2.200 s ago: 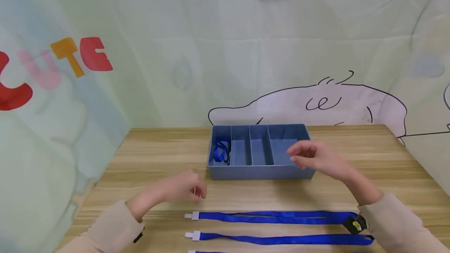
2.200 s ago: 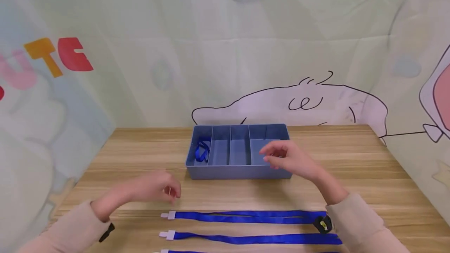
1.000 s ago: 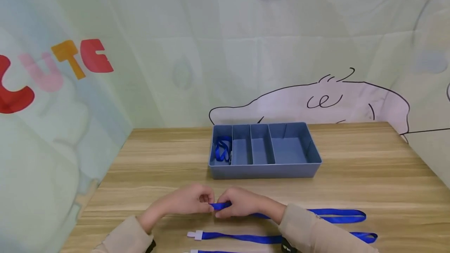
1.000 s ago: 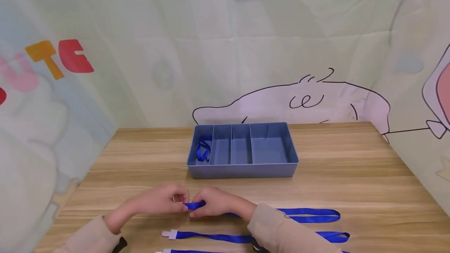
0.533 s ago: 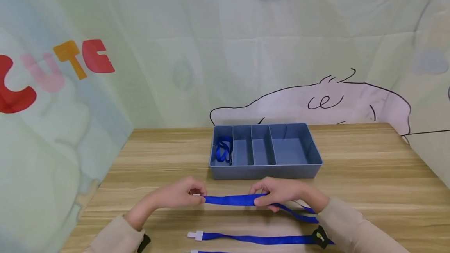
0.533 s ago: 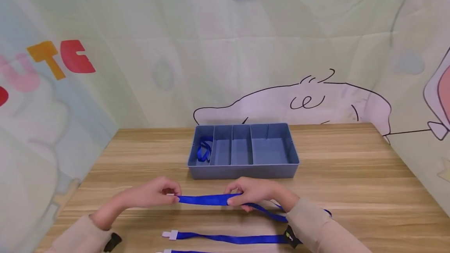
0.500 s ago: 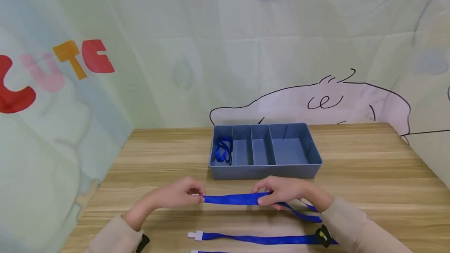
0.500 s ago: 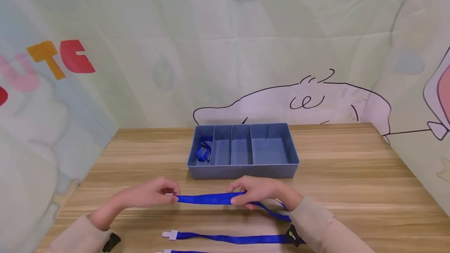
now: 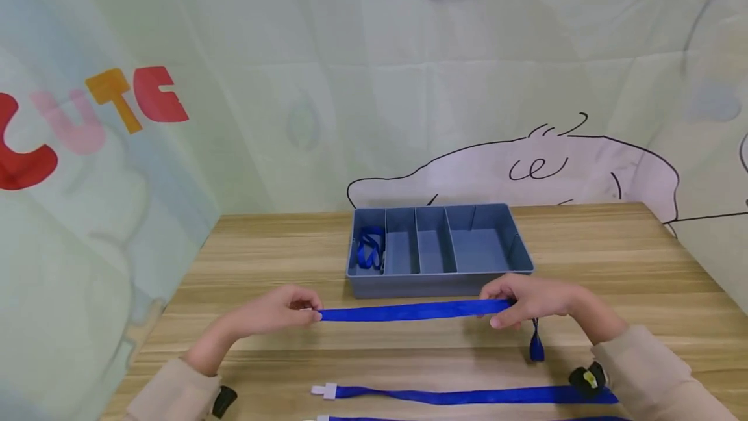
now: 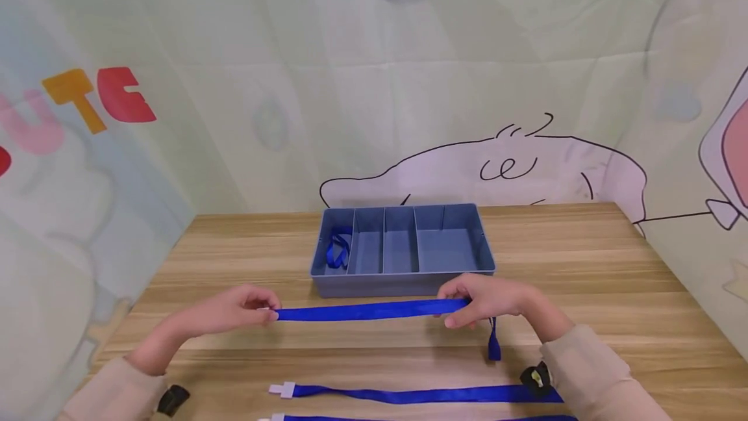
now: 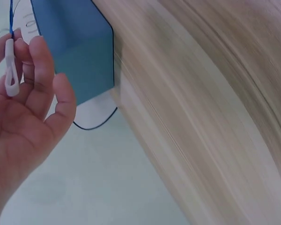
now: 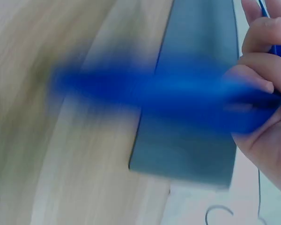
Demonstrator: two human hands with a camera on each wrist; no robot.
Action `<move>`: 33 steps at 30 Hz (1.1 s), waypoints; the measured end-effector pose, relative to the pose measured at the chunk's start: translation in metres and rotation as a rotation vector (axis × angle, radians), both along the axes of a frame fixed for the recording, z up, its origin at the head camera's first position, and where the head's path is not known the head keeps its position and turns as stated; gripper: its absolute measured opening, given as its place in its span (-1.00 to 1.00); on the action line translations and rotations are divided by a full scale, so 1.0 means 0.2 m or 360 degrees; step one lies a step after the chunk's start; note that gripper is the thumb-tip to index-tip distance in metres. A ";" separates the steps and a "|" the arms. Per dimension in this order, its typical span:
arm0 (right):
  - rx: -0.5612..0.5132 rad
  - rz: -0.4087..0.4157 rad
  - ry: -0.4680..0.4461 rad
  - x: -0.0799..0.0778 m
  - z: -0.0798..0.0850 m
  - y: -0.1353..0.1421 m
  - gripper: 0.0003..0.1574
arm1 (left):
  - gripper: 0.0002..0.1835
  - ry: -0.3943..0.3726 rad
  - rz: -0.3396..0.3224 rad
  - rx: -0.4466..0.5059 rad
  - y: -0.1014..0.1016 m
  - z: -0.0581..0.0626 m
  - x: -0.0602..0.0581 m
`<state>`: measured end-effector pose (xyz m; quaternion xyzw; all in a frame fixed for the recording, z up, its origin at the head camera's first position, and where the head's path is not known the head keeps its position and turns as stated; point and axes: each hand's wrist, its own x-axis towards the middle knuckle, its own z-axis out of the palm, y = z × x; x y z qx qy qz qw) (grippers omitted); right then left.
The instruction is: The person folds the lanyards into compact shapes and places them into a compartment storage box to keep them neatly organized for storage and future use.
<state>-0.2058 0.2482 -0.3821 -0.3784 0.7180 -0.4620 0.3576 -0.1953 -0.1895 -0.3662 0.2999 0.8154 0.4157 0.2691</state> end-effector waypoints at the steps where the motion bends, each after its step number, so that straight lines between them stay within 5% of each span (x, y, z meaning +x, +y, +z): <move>1: -0.0008 -0.0002 -0.0005 0.00 0.00 0.02 -0.82 | -0.81 -0.0007 0.0008 -0.0009 -0.01 0.00 0.00; 13: -0.0178 -0.0069 -0.0043 0.00 0.03 0.21 -0.78 | -0.79 0.0030 0.0065 -0.0004 -0.09 0.00 -0.01; 28: -0.0103 -0.0564 0.0100 0.02 0.04 0.41 -0.73 | -0.81 0.0021 0.0131 0.0047 -0.15 0.00 0.00; 33: -0.0258 -0.0623 0.0065 0.04 0.05 0.46 -0.68 | -0.80 0.0012 0.0138 0.0051 -0.15 0.00 -0.01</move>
